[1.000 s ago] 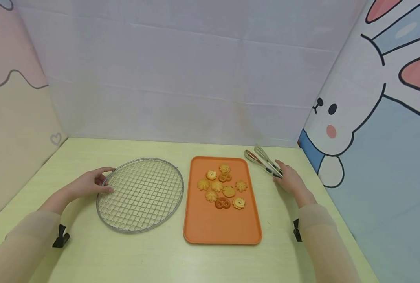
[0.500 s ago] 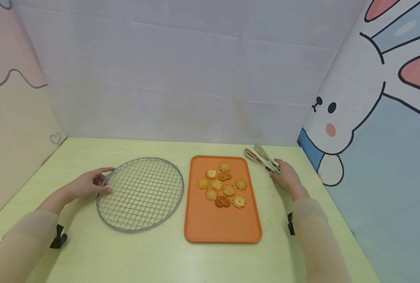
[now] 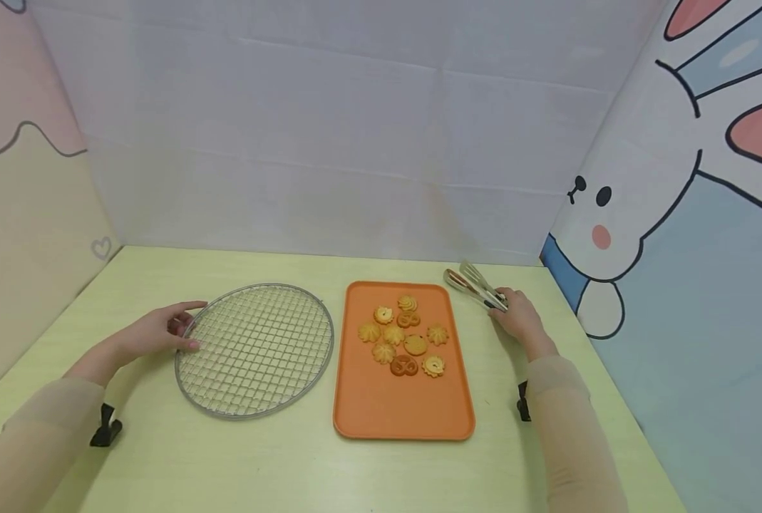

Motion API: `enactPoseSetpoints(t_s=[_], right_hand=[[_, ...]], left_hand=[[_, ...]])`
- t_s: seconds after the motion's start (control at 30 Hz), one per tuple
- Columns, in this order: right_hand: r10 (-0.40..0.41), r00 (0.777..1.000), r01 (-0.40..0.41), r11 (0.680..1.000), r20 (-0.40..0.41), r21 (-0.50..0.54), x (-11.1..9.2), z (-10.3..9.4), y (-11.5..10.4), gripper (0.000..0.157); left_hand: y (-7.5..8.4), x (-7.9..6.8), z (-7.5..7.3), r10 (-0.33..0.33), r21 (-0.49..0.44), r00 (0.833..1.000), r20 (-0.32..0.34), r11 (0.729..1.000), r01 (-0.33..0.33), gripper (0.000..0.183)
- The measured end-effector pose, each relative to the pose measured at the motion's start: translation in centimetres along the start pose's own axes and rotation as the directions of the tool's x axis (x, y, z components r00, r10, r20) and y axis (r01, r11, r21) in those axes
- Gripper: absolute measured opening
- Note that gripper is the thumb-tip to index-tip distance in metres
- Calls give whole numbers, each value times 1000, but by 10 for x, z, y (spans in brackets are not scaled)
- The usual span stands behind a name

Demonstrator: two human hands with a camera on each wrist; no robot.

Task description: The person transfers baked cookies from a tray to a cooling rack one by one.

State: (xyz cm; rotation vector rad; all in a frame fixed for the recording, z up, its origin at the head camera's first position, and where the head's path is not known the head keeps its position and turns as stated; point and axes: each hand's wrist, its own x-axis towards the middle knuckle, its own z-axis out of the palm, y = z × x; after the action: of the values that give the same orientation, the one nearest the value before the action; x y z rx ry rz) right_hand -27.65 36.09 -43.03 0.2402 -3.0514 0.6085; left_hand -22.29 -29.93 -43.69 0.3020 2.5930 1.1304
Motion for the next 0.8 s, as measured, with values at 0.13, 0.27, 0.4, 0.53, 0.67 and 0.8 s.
enactPoseSetpoints(t_s=[0.13,0.27,0.4,0.53,0.67,0.8], right_hand=[[6,1000,-6,1000,3,18,-2,-2,-1,55],[1,1000,-1,1000,20,23,-5,-2,-1,56],[6,1000,-6,1000,3,23,-7,-1,0,54],[17,1000,-16,999,-27,40,-8,-3,0,54],[16,999,-13,999,-52,53,-10,-9,-2,58],[10,995,-5,999,-95,52,-14,-16,-8,58]], left_hand=[[-2,1,0,5,-8,1000,1,1000,-5,88],[-4,2,-1,-2,-6,1000,18,1000,2,88],[-4,2,-2,-10,-19,999,33,1000,11,88],[-6,1,-3,-7,-30,999,34,1000,8,89],[-8,2,-3,-1,-23,999,34,1000,2,88],[-8,3,-2,12,-27,999,32,1000,-11,88]])
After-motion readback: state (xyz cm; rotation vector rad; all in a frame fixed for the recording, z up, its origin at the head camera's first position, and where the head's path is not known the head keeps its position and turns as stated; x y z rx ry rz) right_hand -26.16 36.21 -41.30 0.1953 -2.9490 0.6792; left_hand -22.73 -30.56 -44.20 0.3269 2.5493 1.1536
